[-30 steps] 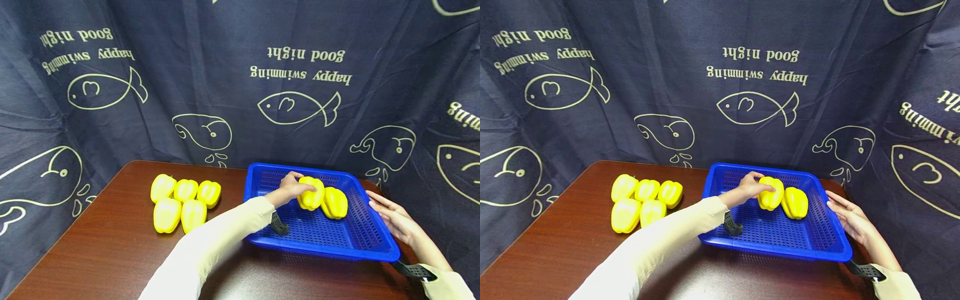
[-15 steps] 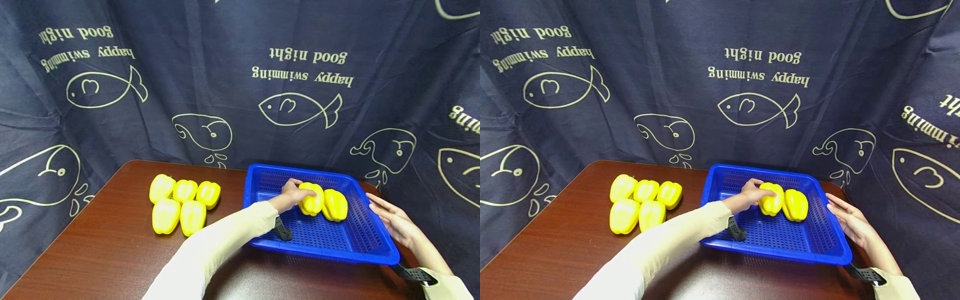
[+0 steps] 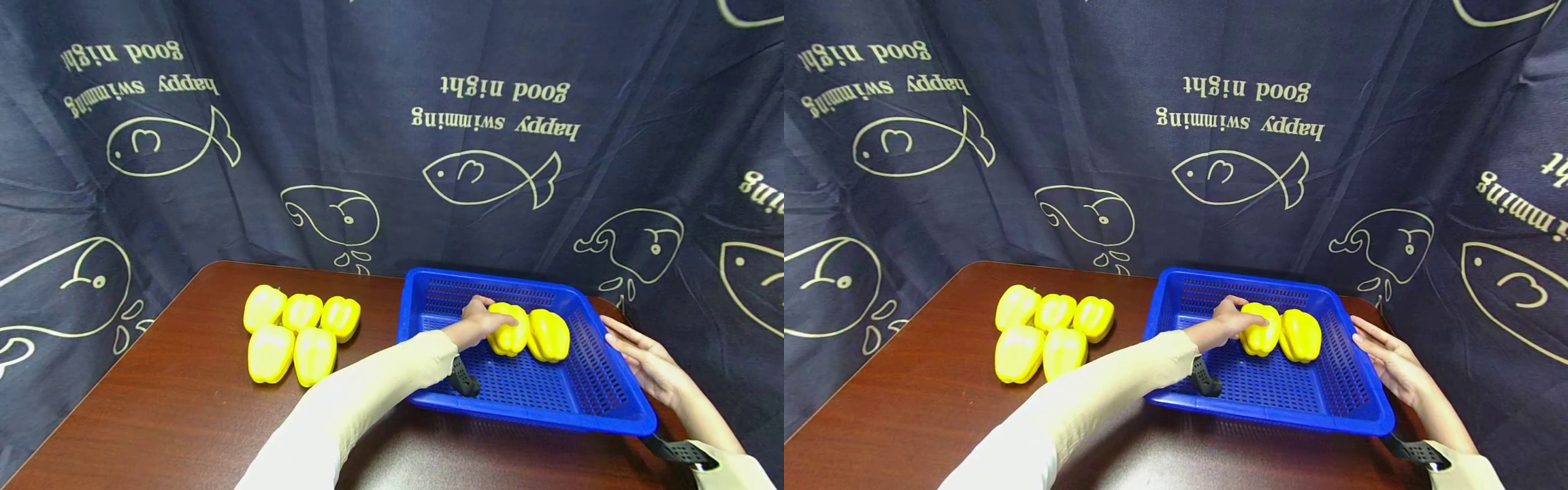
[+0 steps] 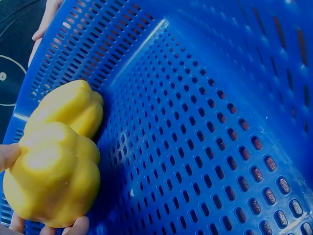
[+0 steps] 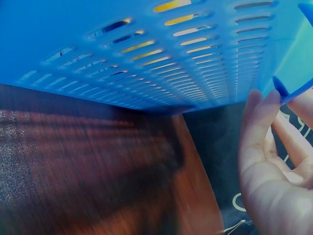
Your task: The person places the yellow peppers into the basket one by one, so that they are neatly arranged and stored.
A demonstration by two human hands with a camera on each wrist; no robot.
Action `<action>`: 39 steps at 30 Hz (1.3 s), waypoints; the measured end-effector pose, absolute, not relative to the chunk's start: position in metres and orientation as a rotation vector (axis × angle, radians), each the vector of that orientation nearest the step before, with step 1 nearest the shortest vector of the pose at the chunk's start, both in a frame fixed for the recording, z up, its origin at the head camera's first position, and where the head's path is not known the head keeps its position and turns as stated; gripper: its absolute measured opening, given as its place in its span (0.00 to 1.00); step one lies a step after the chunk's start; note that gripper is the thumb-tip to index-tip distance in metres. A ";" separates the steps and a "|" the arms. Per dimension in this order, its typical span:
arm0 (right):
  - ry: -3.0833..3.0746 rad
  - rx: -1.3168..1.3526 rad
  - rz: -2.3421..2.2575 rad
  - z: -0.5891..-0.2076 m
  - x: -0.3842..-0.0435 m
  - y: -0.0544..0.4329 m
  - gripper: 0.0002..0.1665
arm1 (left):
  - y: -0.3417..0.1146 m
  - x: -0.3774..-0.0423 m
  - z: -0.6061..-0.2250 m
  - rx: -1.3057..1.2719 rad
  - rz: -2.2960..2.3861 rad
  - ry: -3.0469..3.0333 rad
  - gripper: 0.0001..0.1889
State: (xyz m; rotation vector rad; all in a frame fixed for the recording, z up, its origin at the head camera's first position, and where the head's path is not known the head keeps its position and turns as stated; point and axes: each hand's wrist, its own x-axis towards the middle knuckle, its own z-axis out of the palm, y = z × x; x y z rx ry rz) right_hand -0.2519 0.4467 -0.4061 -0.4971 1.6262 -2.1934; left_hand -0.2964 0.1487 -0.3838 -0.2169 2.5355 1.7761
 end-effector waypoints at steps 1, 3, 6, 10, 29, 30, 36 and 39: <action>1.636 -0.491 -2.196 -0.406 -0.252 0.446 0.30 | 0.149 -0.296 -0.384 -0.212 1.775 2.539 0.21; 1.658 -0.480 -2.196 -0.405 -0.251 0.445 0.29 | 0.148 -0.296 -0.384 -0.205 1.782 2.539 0.21; 1.671 -0.479 -2.194 -0.404 -0.250 0.444 0.29 | 0.148 -0.295 -0.385 -0.190 1.791 2.538 0.22; 1.657 -0.503 -2.193 -0.403 -0.250 0.443 0.30 | 0.148 -0.295 -0.388 -0.175 1.779 2.551 0.23; 1.647 -0.499 -2.198 -0.404 -0.250 0.443 0.30 | 0.152 -0.296 -0.396 -0.169 1.823 2.598 0.22; 1.646 -0.498 -2.199 -0.404 -0.249 0.444 0.30 | 0.152 -0.296 -0.396 -0.164 1.828 2.598 0.22; 1.657 -0.487 -2.196 -0.404 -0.249 0.444 0.29 | 0.151 -0.297 -0.395 -0.145 1.855 2.551 0.23; 1.651 -0.487 -2.198 -0.405 -0.249 0.445 0.29 | 0.151 -0.298 -0.395 -0.115 1.838 2.513 0.24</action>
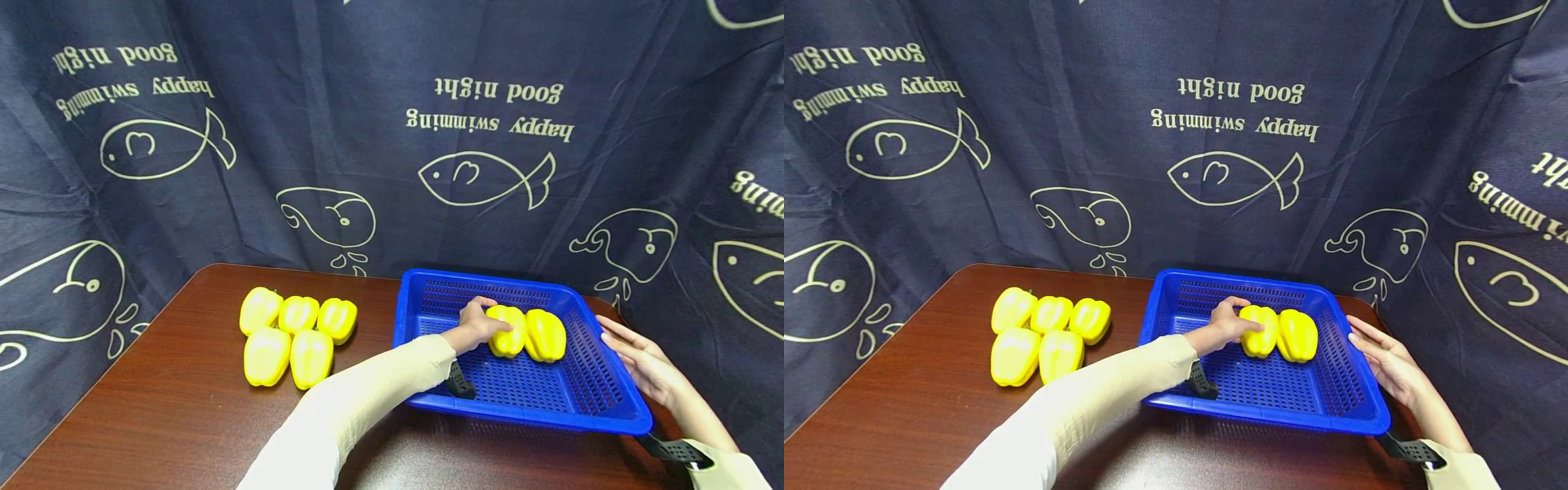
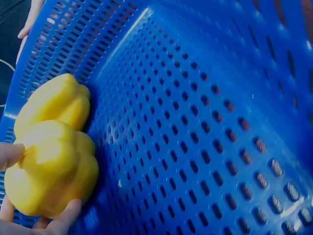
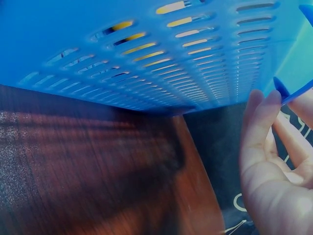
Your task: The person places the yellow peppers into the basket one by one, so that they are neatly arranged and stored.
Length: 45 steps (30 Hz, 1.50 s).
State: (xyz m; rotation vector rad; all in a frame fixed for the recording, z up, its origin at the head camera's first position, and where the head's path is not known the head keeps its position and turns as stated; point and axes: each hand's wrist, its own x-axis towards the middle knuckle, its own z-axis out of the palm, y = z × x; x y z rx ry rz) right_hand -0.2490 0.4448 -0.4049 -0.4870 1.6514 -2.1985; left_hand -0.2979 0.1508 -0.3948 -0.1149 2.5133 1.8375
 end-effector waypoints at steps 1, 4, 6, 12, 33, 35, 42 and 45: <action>1.648 -0.490 -2.199 -0.405 -0.249 0.445 0.30 | 0.151 -0.299 -0.395 -0.099 1.816 2.511 0.25; 1.628 -0.500 -2.200 -0.405 -0.249 0.446 0.30 | 0.150 -0.301 -0.395 -0.051 1.737 2.520 0.27; 1.615 -0.507 -2.201 -0.405 -0.249 0.446 0.31 | 0.149 -0.302 -0.395 -0.035 1.691 2.528 0.27; 1.580 -0.525 -2.201 -0.406 -0.250 0.447 0.32 | 0.148 -0.300 -0.390 -0.012 1.620 2.584 0.28; 1.716 -0.467 -2.178 -0.403 -0.250 0.445 0.29 | 0.130 -0.291 -0.360 0.038 1.644 2.451 0.31; 1.723 -0.467 -2.179 -0.403 -0.250 0.445 0.29 | 0.127 -0.290 -0.356 0.048 1.640 2.441 0.31; 1.733 -0.466 -2.178 -0.402 -0.248 0.443 0.28 | 0.110 -0.291 -0.340 0.103 1.656 2.426 0.33; 1.752 -0.461 -2.170 -0.401 -0.247 0.443 0.28 | 0.100 -0.291 -0.334 0.100 1.713 2.394 0.35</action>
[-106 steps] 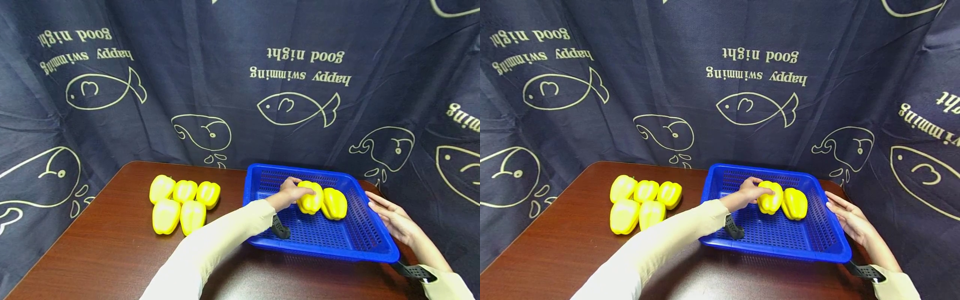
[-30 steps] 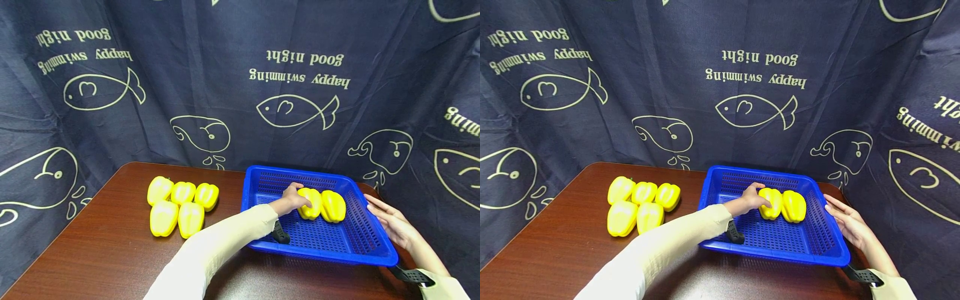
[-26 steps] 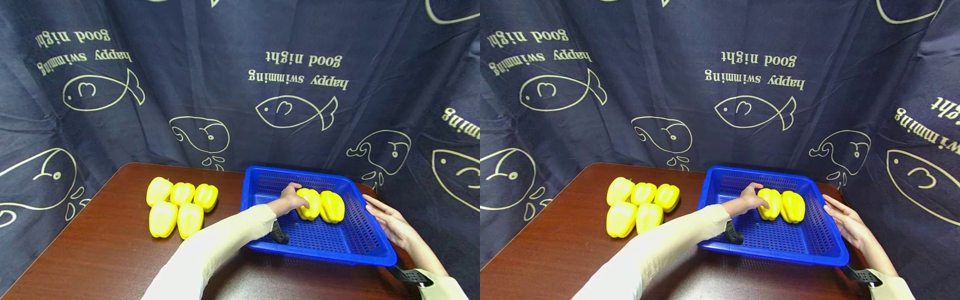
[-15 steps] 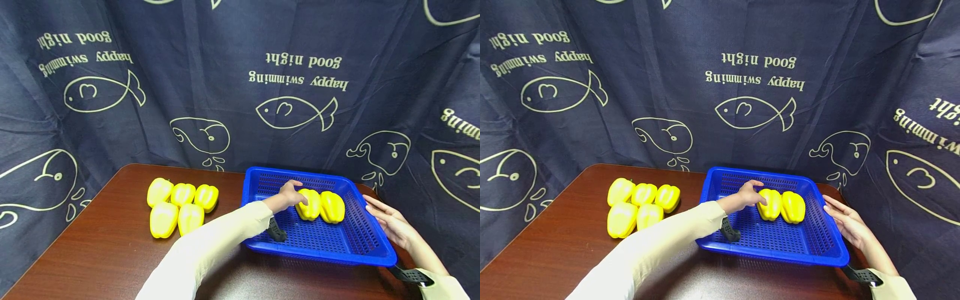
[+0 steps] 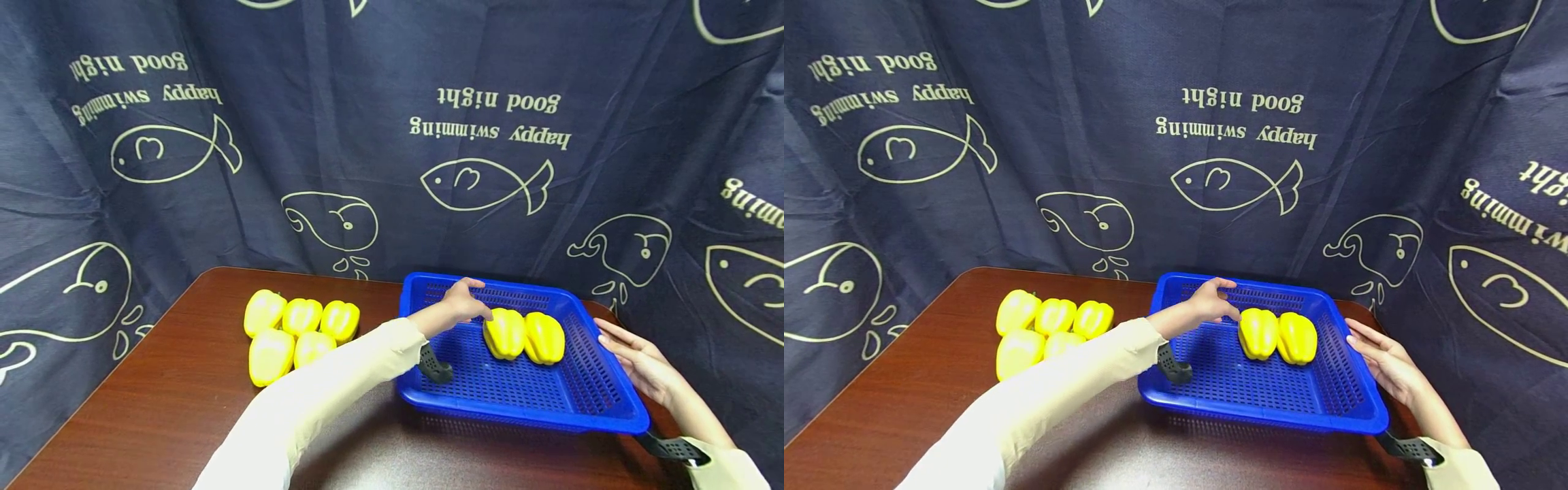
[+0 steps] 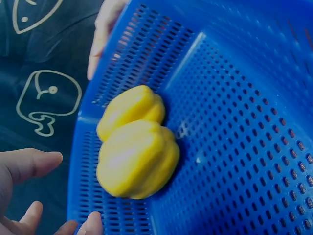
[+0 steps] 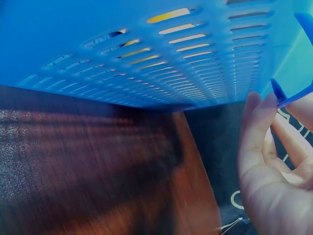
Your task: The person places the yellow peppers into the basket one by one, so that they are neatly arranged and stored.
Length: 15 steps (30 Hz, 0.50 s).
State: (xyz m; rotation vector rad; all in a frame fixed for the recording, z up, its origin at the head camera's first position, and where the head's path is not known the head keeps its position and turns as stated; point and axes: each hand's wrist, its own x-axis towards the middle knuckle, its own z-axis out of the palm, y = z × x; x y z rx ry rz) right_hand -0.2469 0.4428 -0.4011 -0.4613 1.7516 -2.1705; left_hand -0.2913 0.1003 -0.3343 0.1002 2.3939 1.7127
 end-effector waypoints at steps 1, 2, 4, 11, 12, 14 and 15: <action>1.761 -0.456 -2.167 -0.401 -0.247 0.443 0.28 | 0.097 -0.292 -0.333 0.099 1.732 2.382 0.35; 1.770 -0.448 -2.166 -0.401 -0.247 0.443 0.28 | 0.093 -0.292 -0.332 0.098 1.757 2.361 0.36; 1.783 -0.433 -2.165 -0.400 -0.247 0.443 0.27 | 0.086 -0.292 -0.329 0.096 1.804 2.318 0.37; 1.784 -0.446 -2.162 -0.402 -0.248 0.443 0.28 | 0.058 -0.289 -0.326 0.089 1.798 2.372 0.37; 1.783 -0.448 -2.162 -0.402 -0.248 0.443 0.28 | 0.053 -0.288 -0.325 0.090 1.788 2.391 0.37; 1.778 -0.447 -2.160 -0.402 -0.248 0.443 0.28 | 0.046 -0.285 -0.325 0.096 1.773 2.431 0.37; 1.779 -0.444 -2.158 -0.402 -0.248 0.443 0.28 | 0.042 -0.284 -0.324 0.103 1.774 2.446 0.36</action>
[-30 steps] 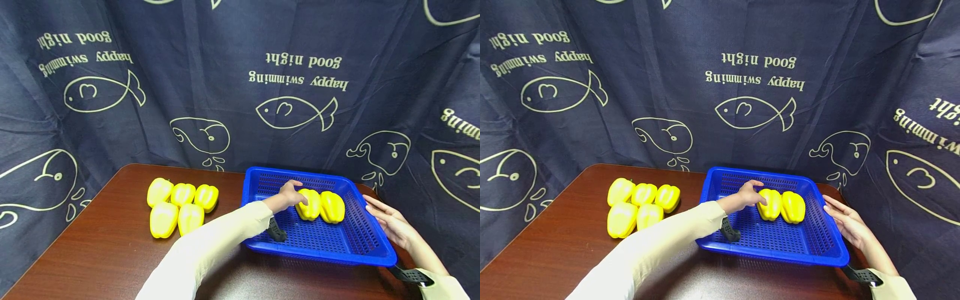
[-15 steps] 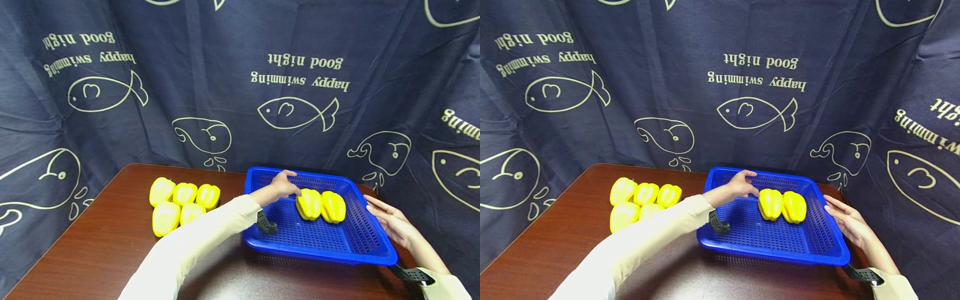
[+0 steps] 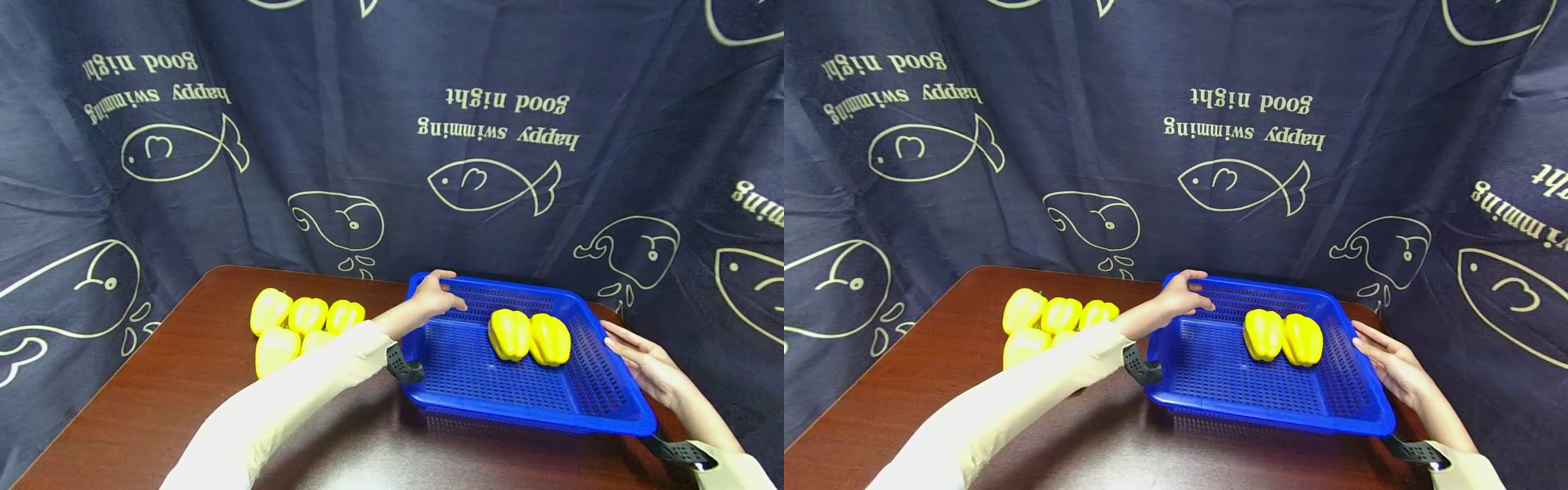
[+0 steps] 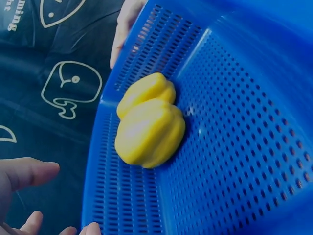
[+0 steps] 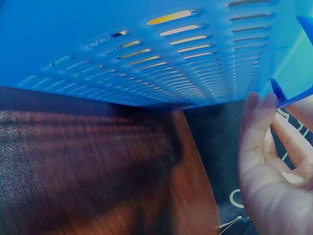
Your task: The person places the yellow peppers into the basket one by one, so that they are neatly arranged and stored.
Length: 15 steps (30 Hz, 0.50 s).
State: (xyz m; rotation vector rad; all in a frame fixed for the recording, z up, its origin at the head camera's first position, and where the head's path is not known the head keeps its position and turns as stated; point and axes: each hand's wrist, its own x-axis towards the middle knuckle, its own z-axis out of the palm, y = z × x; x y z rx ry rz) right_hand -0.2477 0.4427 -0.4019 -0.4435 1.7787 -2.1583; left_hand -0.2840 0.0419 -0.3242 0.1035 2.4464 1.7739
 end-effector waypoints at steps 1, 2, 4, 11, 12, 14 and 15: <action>1.773 -0.440 -2.157 -0.402 -0.247 0.443 0.28 | 0.038 -0.283 -0.324 0.116 1.779 2.458 0.36; 1.770 -0.432 -2.157 -0.401 -0.247 0.443 0.28 | 0.035 -0.282 -0.324 0.127 1.790 2.464 0.36; 1.764 -0.423 -2.157 -0.401 -0.247 0.443 0.28 | 0.028 -0.281 -0.324 0.149 1.814 2.478 0.36; 1.752 -0.400 -2.175 -0.401 -0.247 0.443 0.28 | 0.002 -0.274 -0.328 0.162 1.856 2.478 0.35; 1.749 -0.400 -2.176 -0.401 -0.247 0.443 0.28 | -0.002 -0.273 -0.328 0.162 1.869 2.473 0.35; 1.735 -0.406 -2.176 -0.401 -0.246 0.443 0.28 | -0.009 -0.271 -0.330 0.157 1.894 2.461 0.35; 1.730 -0.408 -2.175 -0.401 -0.247 0.443 0.28 | -0.012 -0.270 -0.331 0.155 1.907 2.455 0.35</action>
